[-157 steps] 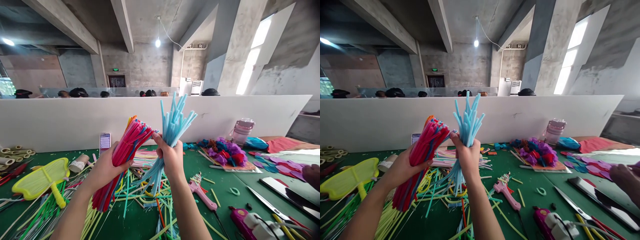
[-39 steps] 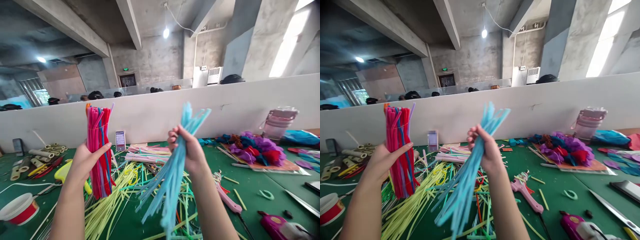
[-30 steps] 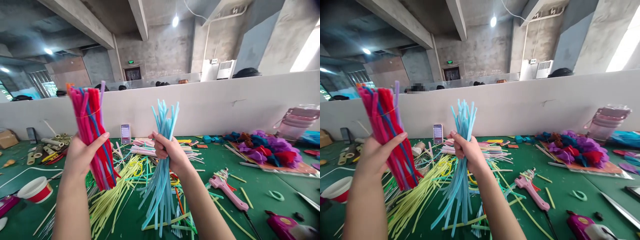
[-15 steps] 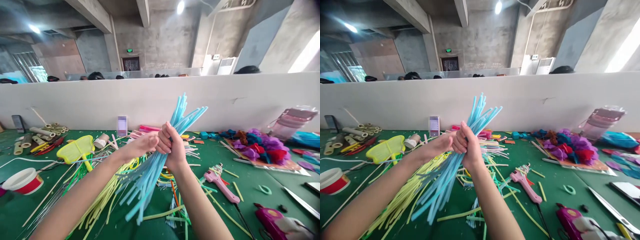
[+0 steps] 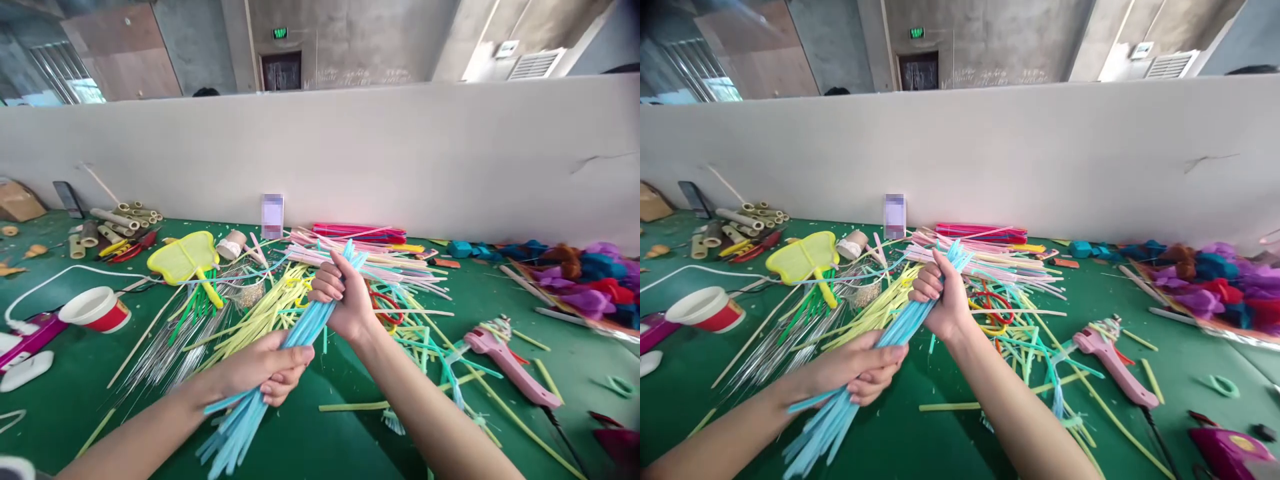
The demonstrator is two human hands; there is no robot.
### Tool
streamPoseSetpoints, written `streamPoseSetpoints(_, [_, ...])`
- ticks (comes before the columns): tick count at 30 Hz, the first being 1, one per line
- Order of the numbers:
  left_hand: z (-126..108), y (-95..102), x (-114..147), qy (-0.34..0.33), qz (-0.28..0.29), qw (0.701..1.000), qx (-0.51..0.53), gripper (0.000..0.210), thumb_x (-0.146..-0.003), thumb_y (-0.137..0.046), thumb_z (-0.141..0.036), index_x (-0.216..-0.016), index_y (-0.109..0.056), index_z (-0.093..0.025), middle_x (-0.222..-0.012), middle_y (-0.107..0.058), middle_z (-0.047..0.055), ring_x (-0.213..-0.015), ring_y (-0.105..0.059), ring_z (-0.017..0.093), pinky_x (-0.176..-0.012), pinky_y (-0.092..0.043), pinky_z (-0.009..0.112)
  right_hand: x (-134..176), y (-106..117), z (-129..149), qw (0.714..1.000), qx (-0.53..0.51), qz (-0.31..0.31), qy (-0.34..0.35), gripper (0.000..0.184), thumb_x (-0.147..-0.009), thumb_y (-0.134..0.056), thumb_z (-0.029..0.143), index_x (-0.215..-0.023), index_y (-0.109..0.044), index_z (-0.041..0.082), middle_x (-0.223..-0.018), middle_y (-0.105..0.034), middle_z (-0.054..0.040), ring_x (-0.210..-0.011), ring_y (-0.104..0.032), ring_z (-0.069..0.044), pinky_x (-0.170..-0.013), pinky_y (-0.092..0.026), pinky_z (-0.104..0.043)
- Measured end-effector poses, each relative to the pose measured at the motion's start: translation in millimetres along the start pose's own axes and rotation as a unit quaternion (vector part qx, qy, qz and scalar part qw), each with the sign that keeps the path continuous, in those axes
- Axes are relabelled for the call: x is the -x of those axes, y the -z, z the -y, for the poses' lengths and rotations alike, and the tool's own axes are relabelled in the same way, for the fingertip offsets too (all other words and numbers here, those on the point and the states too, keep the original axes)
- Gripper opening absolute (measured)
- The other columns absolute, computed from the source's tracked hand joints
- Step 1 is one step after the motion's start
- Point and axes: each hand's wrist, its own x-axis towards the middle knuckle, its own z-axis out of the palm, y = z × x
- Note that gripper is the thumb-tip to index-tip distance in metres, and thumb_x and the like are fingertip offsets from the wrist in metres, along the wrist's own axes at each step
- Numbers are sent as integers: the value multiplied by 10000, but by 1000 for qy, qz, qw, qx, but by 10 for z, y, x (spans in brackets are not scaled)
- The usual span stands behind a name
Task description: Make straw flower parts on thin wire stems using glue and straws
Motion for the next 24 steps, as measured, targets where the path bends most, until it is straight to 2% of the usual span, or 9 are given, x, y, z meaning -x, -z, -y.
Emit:
streamPoseSetpoints(5, [269,91,93,9,24,998,52,388,-899,-683,-510,-841,-438,-215,-534,-357,-127,-364,-281,24,-395,-308,153,-70,153,-124,998,-21,-53,-5,501,-1025,-490,346,-581,-291,225,-441,-190,123,-350,-172,-51,-373,-237,-181])
streamPoseSetpoints(8, [357,160,63,4,23,997,73,362,-938,-642,-480,-806,-442,-208,-533,-359,-120,-358,-293,26,-388,-322,157,-103,209,-117,997,-12,-80,2,511,-1025,-504,351,-575,-298,220,-432,-203,120,-348,-194,-48,-377,-244,-175])
streamPoseSetpoints(11, [427,183,30,1,13,994,113,294,-967,-606,-451,-871,-510,-191,-542,-371,-114,-368,-305,27,-396,-338,160,-136,220,-95,995,1,-97,5,511,-1008,-545,349,-571,-320,213,-429,-222,117,-350,-227,-45,-384,-254,-173])
streamPoseSetpoints(13, [457,169,26,-7,9,992,127,261,-980,-591,-433,-935,-544,-181,-544,-377,-114,-372,-313,26,-404,-347,162,-149,199,-92,993,22,-111,10,449,-994,-567,347,-599,-409,202,-448,-319,103,-380,-322,-49,-423,-321,-172])
streamPoseSetpoints(15, [470,144,27,-27,-4,992,122,243,-985,-585,-414,-957,-551,-175,-553,-393,-109,-378,-341,27,-419,-369,168,-132,172,-113,988,75,-136,22,317,-969,-602,368,-709,-553,193,-551,-519,61,-494,-491,-75,-527,-439,-198])
streamPoseSetpoints(18, [464,109,17,-67,-54,991,101,223,-974,-607,-393,-992,-537,-182,-578,-418,-106,-397,-381,30,-450,-413,180,-9,164,-207,966,205,-157,29,213,-909,-679,431,-925,-675,218,-840,-707,5,-762,-639,-144,-710,-519,-268])
streamPoseSetpoints(21, [457,81,-11,-92,-128,985,68,216,-964,-619,-371,-1032,-512,-196,-589,-425,-111,-410,-399,37,-465,-433,191,224,225,-379,931,330,-155,9,303,-861,-733,462,-1047,-691,225,-1024,-729,-27,-935,-656,-180,-823,-515,-306])
streamPoseSetpoints(24, [484,45,-31,-108,-208,972,27,239,-962,-612,-358,-1097,-485,-207,-585,-413,-119,-408,-384,50,-442,-416,193,463,316,-582,887,428,-172,-7,372,-839,-751,450,-1095,-687,188,-1051,-735,-61,-978,-665,-200,-881,-509,-337])
